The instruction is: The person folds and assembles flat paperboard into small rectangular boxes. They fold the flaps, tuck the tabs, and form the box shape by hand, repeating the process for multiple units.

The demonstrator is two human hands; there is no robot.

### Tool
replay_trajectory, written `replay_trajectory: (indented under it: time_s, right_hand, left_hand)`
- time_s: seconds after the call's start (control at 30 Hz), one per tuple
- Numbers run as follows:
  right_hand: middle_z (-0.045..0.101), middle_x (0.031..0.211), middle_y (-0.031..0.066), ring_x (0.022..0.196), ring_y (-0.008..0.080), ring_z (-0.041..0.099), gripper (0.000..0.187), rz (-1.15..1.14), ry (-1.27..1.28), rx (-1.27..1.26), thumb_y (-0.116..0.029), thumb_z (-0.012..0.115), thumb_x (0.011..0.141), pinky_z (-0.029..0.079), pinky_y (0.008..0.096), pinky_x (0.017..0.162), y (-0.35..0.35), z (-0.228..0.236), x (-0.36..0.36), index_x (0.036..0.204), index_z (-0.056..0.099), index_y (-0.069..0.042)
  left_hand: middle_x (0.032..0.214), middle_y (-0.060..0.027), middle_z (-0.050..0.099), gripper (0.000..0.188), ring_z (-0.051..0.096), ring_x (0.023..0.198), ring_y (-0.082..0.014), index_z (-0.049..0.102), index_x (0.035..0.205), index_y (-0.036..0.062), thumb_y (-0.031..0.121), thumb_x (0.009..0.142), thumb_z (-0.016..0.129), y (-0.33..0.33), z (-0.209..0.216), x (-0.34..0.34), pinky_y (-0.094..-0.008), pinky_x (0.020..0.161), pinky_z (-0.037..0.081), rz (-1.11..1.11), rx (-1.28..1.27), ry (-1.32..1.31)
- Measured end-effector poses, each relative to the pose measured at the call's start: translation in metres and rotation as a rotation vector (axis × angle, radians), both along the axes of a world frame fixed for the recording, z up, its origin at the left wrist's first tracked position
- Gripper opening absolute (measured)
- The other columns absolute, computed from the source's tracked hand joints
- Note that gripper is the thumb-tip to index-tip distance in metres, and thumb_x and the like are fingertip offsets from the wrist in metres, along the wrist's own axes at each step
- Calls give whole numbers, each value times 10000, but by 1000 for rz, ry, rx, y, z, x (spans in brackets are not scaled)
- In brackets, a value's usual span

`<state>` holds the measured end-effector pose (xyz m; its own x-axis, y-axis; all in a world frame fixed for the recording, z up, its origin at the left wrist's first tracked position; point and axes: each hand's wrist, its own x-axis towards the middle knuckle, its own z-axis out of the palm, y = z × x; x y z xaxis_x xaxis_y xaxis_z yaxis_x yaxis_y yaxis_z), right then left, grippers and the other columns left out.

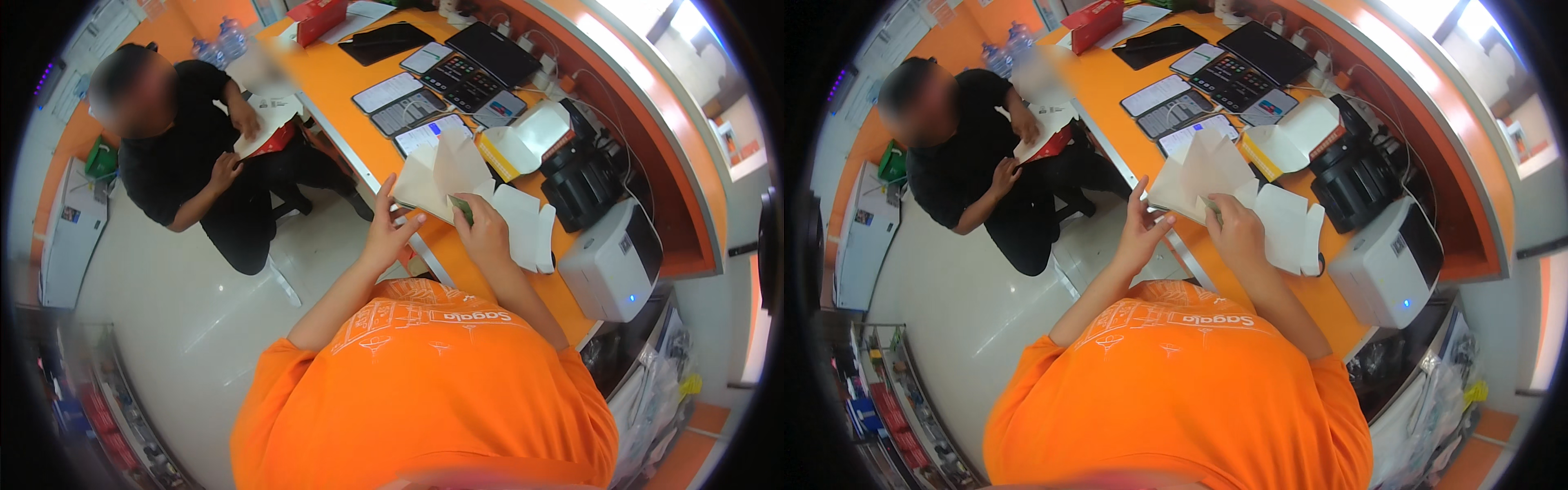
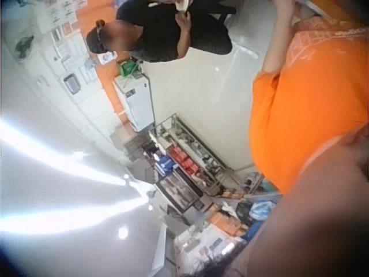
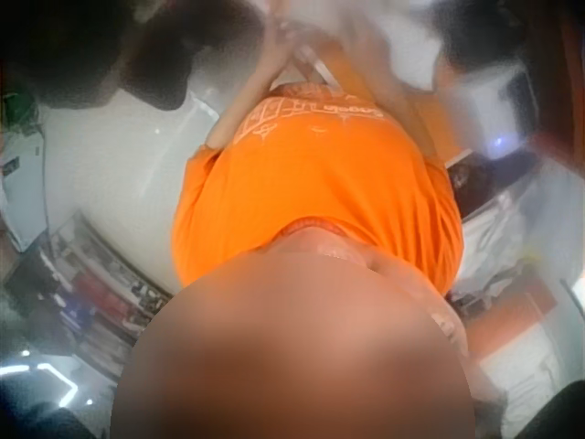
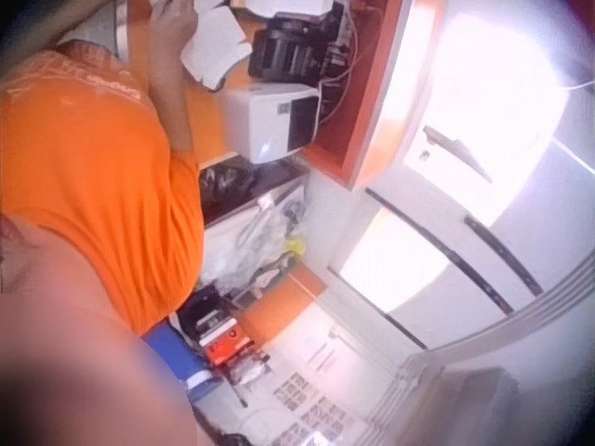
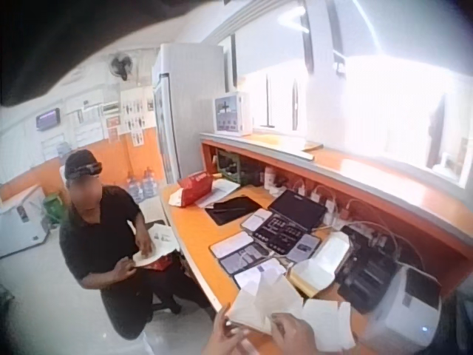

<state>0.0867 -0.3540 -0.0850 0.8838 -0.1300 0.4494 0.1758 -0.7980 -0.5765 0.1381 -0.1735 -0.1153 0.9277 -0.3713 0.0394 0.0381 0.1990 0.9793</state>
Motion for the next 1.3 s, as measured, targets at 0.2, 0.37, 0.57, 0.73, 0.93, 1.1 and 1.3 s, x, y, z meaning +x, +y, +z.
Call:
replay_trajectory:
  time_s: [0.2,0.37,0.57,0.73,0.93,1.1,1.3]
  right_hand:
    - [675,924,75,781,150,634,223,-205,70,627,-140,624,889,491,278,710,-19,8,-4,1060,614,3]
    - [633,1020,59,889,133,591,237,-291,-352,1081,-98,623,895,472,263,782,-56,28,-12,1105,573,-1]
    - [606,1092,91,973,177,589,254,-182,-684,978,2,587,885,476,324,847,-68,80,-53,1130,528,33]
    - [623,1143,154,1017,239,609,296,241,-607,163,-29,655,827,478,331,832,-24,98,-36,1117,599,-15]
    - [556,1260,150,1127,310,537,433,560,-191,-151,-127,679,790,400,409,970,29,105,1,1206,586,-44]
    - [522,1293,154,1160,301,517,458,437,-442,-206,-135,691,790,400,407,979,13,116,15,1220,566,-41]
    - [615,1124,123,984,246,607,376,264,-252,189,-66,691,757,460,350,856,5,121,31,1125,613,-46]
  left_hand:
    - [1252,-117,521,241,554,1078,-270,607,1038,90,122,814,691,7,-11,12,-365,897,451,201,653,-642]
    - [1095,-48,618,174,569,1030,-263,618,941,87,167,802,685,20,-19,20,-372,851,443,93,842,-652]
    - [1149,-53,594,290,531,1127,-235,588,1069,98,194,810,677,26,2,29,-426,949,385,-140,798,-411]
    - [1311,-103,487,676,371,1320,-244,407,1344,82,236,778,743,35,69,25,-452,1074,296,-296,81,-218]
    - [1302,-104,486,641,455,1234,-234,340,1379,57,183,847,676,13,95,-1,-397,1005,397,-20,-158,-191]
    - [1219,-89,557,415,552,1124,-213,422,1316,41,129,926,534,32,88,9,-357,935,458,279,-473,268]
    - [1221,-95,549,383,535,1146,-208,441,1287,29,112,924,532,40,86,10,-348,969,431,251,-437,180]
